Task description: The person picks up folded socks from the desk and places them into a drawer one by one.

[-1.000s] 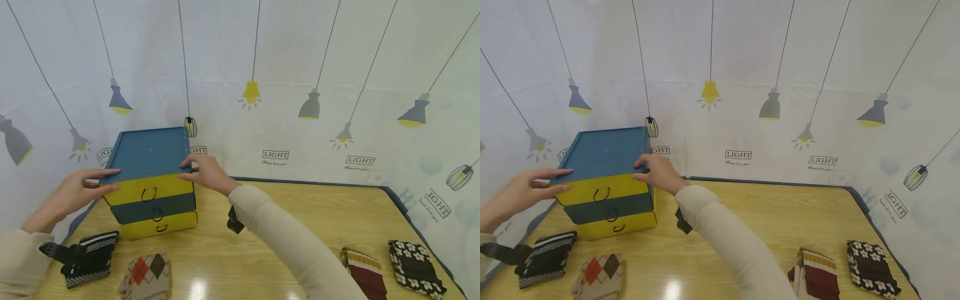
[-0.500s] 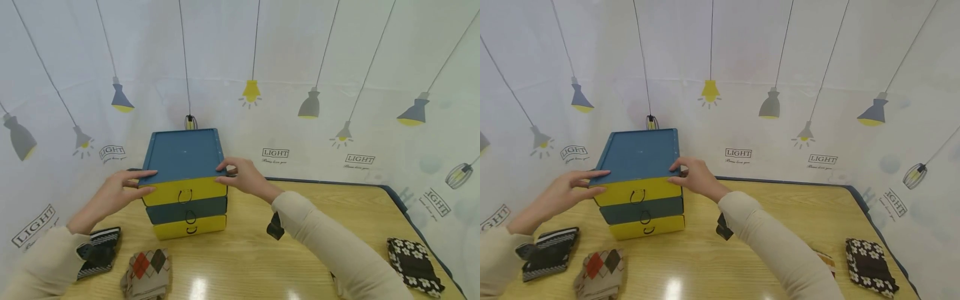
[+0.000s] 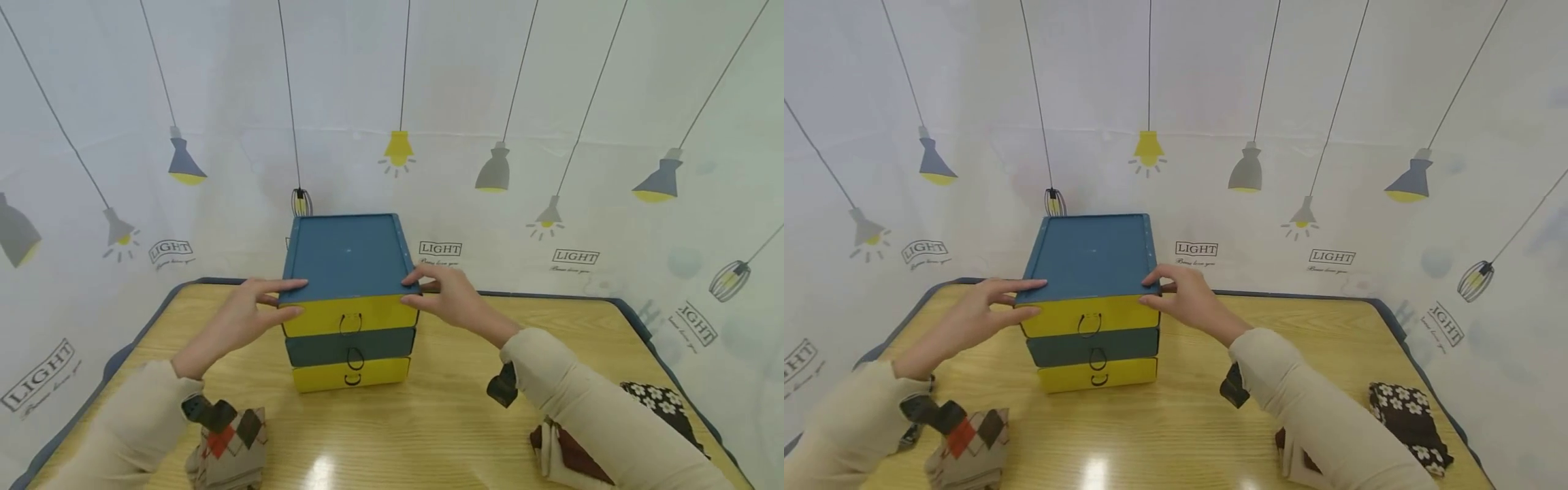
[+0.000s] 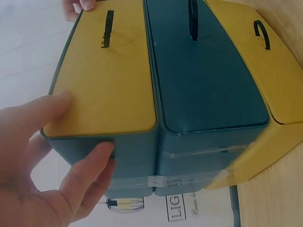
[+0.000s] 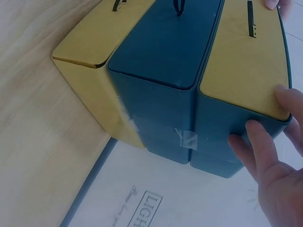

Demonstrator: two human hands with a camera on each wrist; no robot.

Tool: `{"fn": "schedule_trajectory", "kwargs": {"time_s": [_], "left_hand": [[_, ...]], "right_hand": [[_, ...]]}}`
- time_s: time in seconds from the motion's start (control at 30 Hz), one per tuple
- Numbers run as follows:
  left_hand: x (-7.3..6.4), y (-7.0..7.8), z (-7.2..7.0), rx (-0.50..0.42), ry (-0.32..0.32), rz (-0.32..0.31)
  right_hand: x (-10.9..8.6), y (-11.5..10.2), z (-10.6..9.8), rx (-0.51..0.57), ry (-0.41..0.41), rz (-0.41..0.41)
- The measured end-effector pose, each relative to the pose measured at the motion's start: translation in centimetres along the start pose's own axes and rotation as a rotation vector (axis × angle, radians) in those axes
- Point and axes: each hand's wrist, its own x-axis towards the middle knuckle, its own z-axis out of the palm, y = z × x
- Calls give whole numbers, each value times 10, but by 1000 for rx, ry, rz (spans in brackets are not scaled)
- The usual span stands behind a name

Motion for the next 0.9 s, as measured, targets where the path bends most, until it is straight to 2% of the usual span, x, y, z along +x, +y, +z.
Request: {"fn": "schedule_trajectory", "kwargs": {"time_s": [0.27, 0.47, 0.6, 0.9], "left_hand": [[25, 8, 20, -22, -15, 66], [40, 17, 36, -35, -39, 61], [49, 22, 44, -40, -42, 84], [68, 33, 60, -87, -37, 98]], "right_hand": [[-19, 14, -18, 17, 53, 12], [-32, 24, -32, -3, 82, 57], [-37, 30, -40, -20, 91, 80], [-43, 47, -55, -64, 113, 68]]}}
